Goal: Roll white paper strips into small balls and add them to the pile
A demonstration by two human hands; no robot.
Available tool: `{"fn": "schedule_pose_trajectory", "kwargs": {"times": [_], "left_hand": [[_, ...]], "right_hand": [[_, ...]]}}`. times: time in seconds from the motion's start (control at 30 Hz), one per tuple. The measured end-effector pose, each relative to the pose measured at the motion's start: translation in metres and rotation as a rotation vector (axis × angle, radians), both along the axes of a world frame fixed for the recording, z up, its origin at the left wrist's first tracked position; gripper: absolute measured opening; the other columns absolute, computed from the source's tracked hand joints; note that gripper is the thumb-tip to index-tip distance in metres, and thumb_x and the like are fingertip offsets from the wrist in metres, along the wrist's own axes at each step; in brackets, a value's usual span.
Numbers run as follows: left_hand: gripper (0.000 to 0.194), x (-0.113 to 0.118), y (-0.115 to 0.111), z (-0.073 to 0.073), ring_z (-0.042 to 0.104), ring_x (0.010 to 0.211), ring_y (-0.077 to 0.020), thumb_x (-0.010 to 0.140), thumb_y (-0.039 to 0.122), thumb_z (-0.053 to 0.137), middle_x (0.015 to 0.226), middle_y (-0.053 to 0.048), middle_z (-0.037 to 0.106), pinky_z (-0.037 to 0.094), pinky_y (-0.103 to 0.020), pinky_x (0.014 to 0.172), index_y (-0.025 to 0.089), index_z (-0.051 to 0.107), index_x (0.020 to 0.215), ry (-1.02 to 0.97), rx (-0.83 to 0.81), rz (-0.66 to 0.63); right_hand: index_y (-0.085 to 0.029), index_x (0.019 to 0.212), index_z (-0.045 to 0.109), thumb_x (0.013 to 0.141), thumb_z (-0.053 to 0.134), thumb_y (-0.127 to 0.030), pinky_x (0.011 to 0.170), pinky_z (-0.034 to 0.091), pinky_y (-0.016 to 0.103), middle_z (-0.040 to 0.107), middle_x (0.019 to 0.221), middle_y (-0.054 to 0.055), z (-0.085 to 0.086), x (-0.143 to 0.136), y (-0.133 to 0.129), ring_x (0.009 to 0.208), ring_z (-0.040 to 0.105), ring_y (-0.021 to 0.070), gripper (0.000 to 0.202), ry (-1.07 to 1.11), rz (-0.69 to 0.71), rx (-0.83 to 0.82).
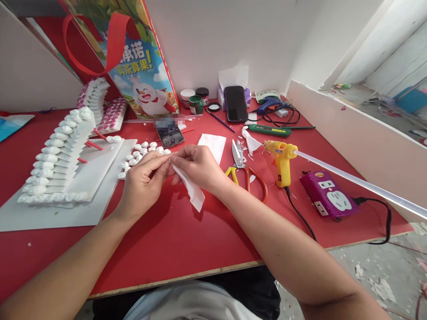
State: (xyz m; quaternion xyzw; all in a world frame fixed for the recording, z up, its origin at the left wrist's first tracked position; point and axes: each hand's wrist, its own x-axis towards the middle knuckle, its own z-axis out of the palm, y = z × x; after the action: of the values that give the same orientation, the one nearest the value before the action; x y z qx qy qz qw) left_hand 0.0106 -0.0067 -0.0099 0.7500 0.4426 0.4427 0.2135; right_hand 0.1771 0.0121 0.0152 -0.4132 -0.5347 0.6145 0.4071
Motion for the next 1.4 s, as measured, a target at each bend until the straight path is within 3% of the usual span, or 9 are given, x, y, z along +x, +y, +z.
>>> {"fn": "schedule_pose_trajectory", "kwargs": {"times": [0.2,0.4,0.5,0.67,0.8,0.93,1.07,1.2,1.4], "left_hand": [[0.018,-0.002,0.005,-0.006,0.061,0.082,-0.0165,0.103,0.022,0.05,0.087,-0.004,0.062,0.049,-0.028,0.075,0.018,0.067,0.098,0.121,0.142,0.086],[0.02,-0.001,0.004,-0.006,0.06,0.08,-0.0188,0.102,0.018,0.045,0.088,-0.007,0.063,0.045,-0.03,0.07,0.017,0.063,0.093,0.298,0.241,0.09],[0.021,0.001,0.001,-0.003,0.061,0.077,-0.0181,0.102,0.02,0.045,0.084,-0.006,0.065,0.045,-0.029,0.069,0.017,0.064,0.092,0.233,0.114,0.071],[0.02,0.002,-0.002,-0.002,0.053,0.063,-0.0132,0.098,0.035,0.06,0.07,0.001,0.059,0.044,-0.025,0.063,0.018,0.071,0.099,-0.142,-0.327,0.005],[0.02,0.001,0.0,-0.002,0.047,0.062,-0.0114,0.095,0.036,0.065,0.067,0.003,0.052,0.039,-0.024,0.059,0.017,0.074,0.095,-0.258,-0.405,0.004],[0.018,0.001,0.002,-0.001,0.051,0.067,-0.0126,0.096,0.032,0.061,0.074,0.001,0.057,0.041,-0.025,0.063,0.018,0.072,0.093,-0.193,-0.319,0.041],[0.016,0.0,0.003,0.0,0.058,0.079,-0.0149,0.1,0.027,0.055,0.085,-0.001,0.061,0.046,-0.026,0.071,0.019,0.066,0.093,-0.063,-0.13,0.042],[0.016,0.002,0.003,-0.001,0.059,0.081,-0.016,0.103,0.022,0.049,0.085,-0.002,0.062,0.049,-0.027,0.076,0.02,0.063,0.094,0.04,-0.009,0.031],[0.017,0.005,0.0,-0.002,0.065,0.086,-0.0177,0.104,0.019,0.046,0.089,-0.004,0.067,0.054,-0.031,0.08,0.022,0.063,0.102,0.101,0.077,0.026]], "right_hand": [[-0.017,0.072,0.056,0.08,0.08,-0.031,0.05,0.055,0.025,0.073,0.065,0.003,0.0,-0.001,0.001,0.053,0.07,0.0166,0.029,-0.014,-0.053,-0.132],[-0.016,0.068,0.059,0.081,0.067,-0.015,0.048,0.038,0.019,0.06,0.059,-0.004,-0.005,0.0,0.002,0.052,0.053,0.0082,0.015,-0.256,-0.136,0.13],[-0.018,0.069,0.058,0.079,0.061,-0.014,0.051,0.038,0.021,0.063,0.061,-0.002,-0.006,-0.001,0.001,0.055,0.054,0.0099,0.012,-0.32,-0.134,0.201],[-0.019,0.071,0.058,0.083,0.059,-0.018,0.055,0.036,0.023,0.062,0.061,-0.002,-0.005,0.001,0.001,0.058,0.054,0.0113,0.012,-0.46,-0.13,0.316],[-0.018,0.073,0.059,0.085,0.06,-0.019,0.056,0.038,0.023,0.065,0.065,-0.001,-0.006,0.003,0.002,0.06,0.056,0.0114,0.012,-0.447,-0.102,0.337],[-0.018,0.076,0.058,0.086,0.064,-0.019,0.052,0.041,0.021,0.067,0.063,-0.001,-0.004,0.003,0.003,0.055,0.059,0.0109,0.012,-0.314,-0.093,0.192],[-0.019,0.077,0.054,0.099,0.058,-0.031,0.045,0.047,0.021,0.067,0.059,0.0,0.003,0.004,0.005,0.047,0.062,0.0129,0.026,-0.081,-0.077,-0.135],[-0.017,0.083,0.056,0.105,0.049,-0.03,0.058,0.062,0.033,0.073,0.067,0.007,0.009,0.008,0.008,0.055,0.072,0.0196,0.026,0.145,0.008,-0.436],[-0.017,0.083,0.055,0.101,0.053,-0.018,0.064,0.065,0.035,0.073,0.069,0.008,0.015,0.016,0.008,0.058,0.073,0.0187,0.018,0.212,0.08,-0.545]]}}
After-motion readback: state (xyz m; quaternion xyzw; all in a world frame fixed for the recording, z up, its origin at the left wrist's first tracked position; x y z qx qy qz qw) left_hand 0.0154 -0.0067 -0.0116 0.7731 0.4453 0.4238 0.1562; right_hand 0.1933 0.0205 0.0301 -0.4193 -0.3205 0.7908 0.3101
